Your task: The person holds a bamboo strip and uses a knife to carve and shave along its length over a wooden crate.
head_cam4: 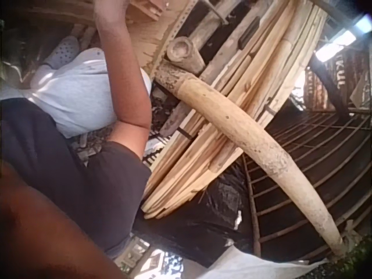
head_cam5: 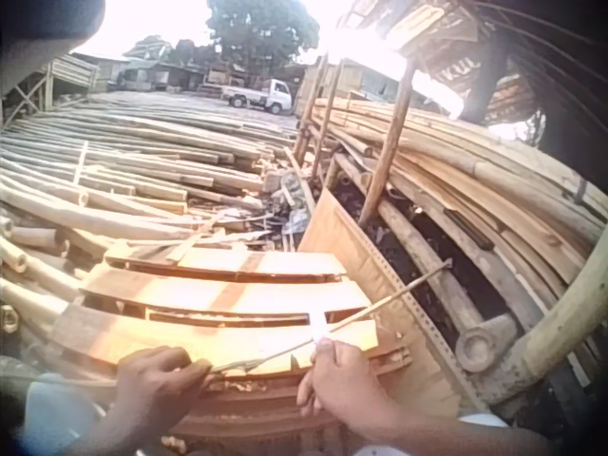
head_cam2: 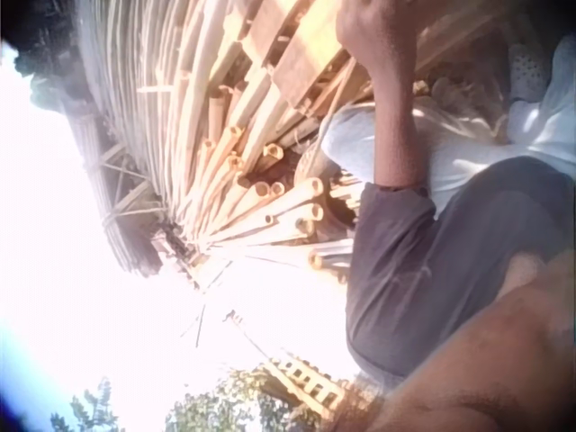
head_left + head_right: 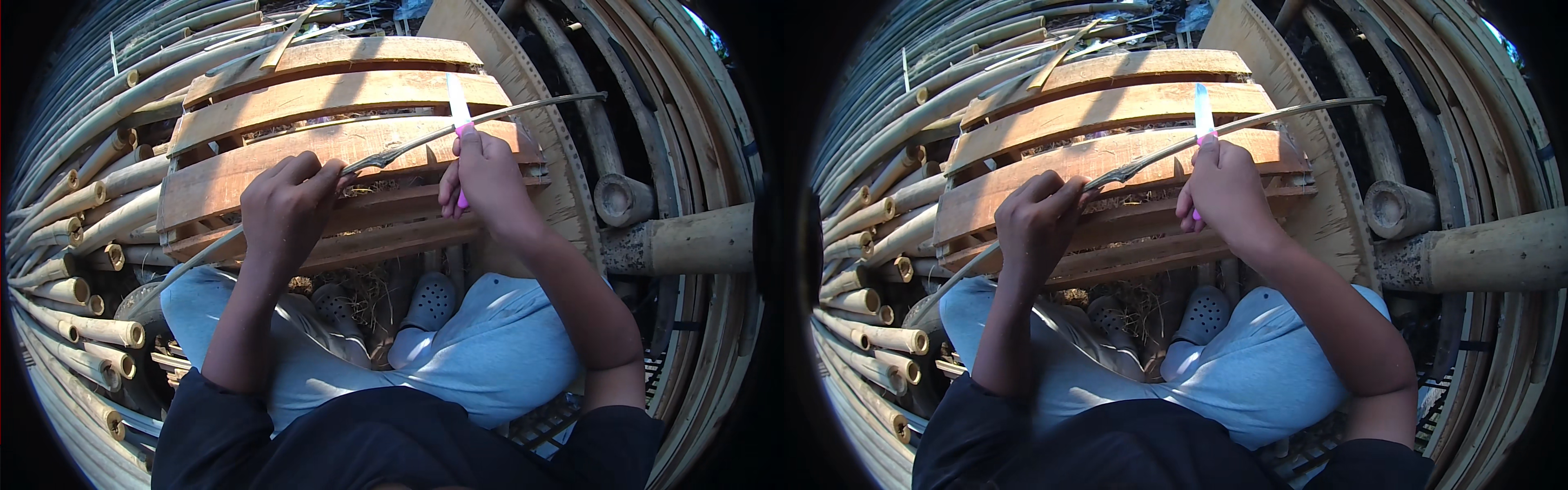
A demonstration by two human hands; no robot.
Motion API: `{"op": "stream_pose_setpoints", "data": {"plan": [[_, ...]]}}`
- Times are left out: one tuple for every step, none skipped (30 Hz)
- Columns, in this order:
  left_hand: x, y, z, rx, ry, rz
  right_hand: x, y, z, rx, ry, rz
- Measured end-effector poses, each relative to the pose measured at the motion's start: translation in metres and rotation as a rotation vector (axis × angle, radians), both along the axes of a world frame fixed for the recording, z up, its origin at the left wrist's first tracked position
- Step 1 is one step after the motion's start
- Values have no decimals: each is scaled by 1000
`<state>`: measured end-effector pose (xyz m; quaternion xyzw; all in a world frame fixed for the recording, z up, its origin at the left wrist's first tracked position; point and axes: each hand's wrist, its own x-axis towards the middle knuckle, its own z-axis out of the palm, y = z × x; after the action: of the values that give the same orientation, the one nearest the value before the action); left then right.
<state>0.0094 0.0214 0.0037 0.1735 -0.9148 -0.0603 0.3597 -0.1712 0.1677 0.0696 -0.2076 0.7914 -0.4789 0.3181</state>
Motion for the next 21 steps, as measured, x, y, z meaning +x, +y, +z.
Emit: {"op": "stream_pose_setpoints", "data": {"plan": [[0,0,1,0,-3,-2,-3,2,2,80,108,51],[1,-1,1,1,-8,-1,-2,0,8,79,106,53],[3,-3,0,1,-10,1,-1,-2,14,191,129,97],[5,-7,-1,10,-10,-3,0,-4,17,303,151,142],[7,-10,-1,22,-4,-15,-6,-3,21,362,284,160],[7,-14,-1,27,-2,-24,-22,-1,24,423,415,172],[10,-18,2,22,-18,-19,-53,5,12,465,544,183],[12,-23,6,17,-33,-12,-84,12,9,480,648,142],[10,-27,6,18,-21,-35,-104,21,12,505,758,90],[11,-28,6,19,-19,-40,-108,24,17,508,759,86],[12,-28,6,27,-26,-37,-109,24,23,490,664,16],[13,-29,6,35,-31,-36,-110,25,26,473,569,-55],[13,-30,7,36,-30,-38,-107,25,18,470,570,5],[13,-30,7,25,-40,-20,-93,20,12,470,572,5],[16,-30,5,15,-58,4,-71,10,1,465,601,73],[20,-30,6,16,-59,4,-60,7,-4,459,634,136],[22,-31,6,65,-53,2,-68,10,-6,466,780,179],[23,-31,7,115,-53,-2,-81,14,-2,469,779,170],[21,-32,7,114,-53,-10,-98,18,4,474,747,96],[19,-32,7,120,-41,-3,-109,21,12,482,716,25],[18,-31,7,126,-28,4,-115,24,18,494,653,-48]]}}
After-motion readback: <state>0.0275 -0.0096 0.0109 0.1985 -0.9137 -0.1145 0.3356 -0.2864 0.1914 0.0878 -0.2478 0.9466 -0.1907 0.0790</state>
